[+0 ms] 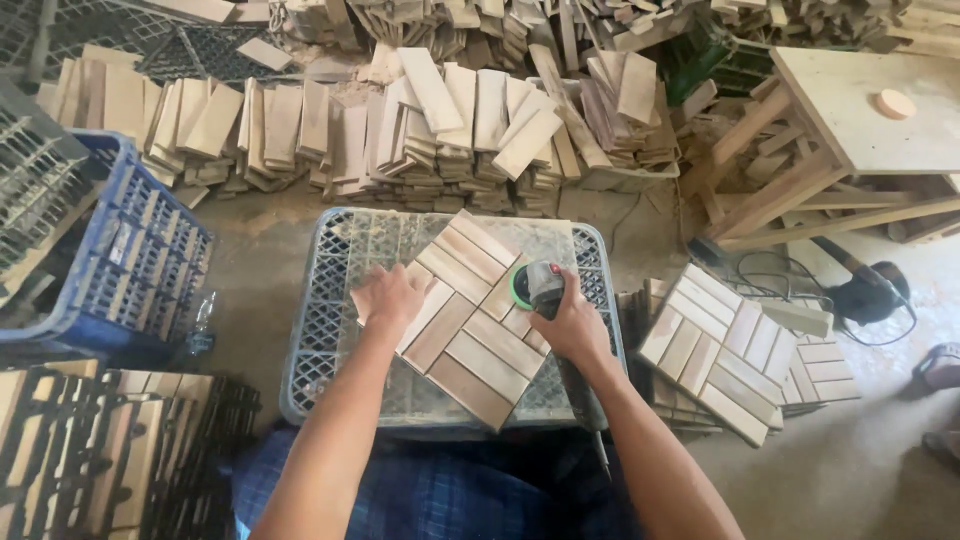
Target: A person uses a handheld power sander to smooth the surface of a decorative wooden tile panel in a workshop.
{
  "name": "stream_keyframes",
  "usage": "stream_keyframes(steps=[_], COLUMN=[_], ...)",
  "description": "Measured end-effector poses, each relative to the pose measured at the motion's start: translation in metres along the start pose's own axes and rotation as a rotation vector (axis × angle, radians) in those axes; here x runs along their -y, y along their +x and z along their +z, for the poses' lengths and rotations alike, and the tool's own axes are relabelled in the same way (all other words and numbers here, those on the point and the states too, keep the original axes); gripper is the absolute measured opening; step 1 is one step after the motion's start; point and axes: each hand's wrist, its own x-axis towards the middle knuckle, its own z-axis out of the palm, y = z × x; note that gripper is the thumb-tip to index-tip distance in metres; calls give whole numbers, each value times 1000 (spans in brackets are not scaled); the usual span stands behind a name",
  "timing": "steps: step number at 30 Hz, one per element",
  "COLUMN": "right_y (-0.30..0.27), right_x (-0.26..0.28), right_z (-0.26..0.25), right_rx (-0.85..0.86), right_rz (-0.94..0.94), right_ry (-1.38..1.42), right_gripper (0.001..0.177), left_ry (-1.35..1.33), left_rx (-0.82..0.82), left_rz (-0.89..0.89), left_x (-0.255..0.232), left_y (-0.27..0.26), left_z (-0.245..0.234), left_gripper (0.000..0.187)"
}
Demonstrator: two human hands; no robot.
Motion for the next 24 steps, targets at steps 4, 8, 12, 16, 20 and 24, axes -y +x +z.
stream_keyframes(steps=[4,8,12,16,20,24], right_y=[-13,-15,-11,-4,0,12], right_x=[16,16,9,19,15,-2], right_z=[-1,11,2,-9,8,-1], right_rx=[-1,47,15,-48,45,-10], right_rz=[5,-60,-40,-19,-62,-23], right_ry=[15,-16,-52,-41,-37,-66], right_gripper=[80,80,76,72,79,78], left_ry=[113,196,198,242,205,214], left_rx=[-58,-143,-79,-225,-96,-71], left_rz=[-79,-90,-81,39,130,150], left_x=[10,16,22,-5,-22,-18], left_y=[-10,-6,-42,-73,-92,-97], left_z=[22,48,54,28,6,7], left_gripper=[59,62,72,70,68,68])
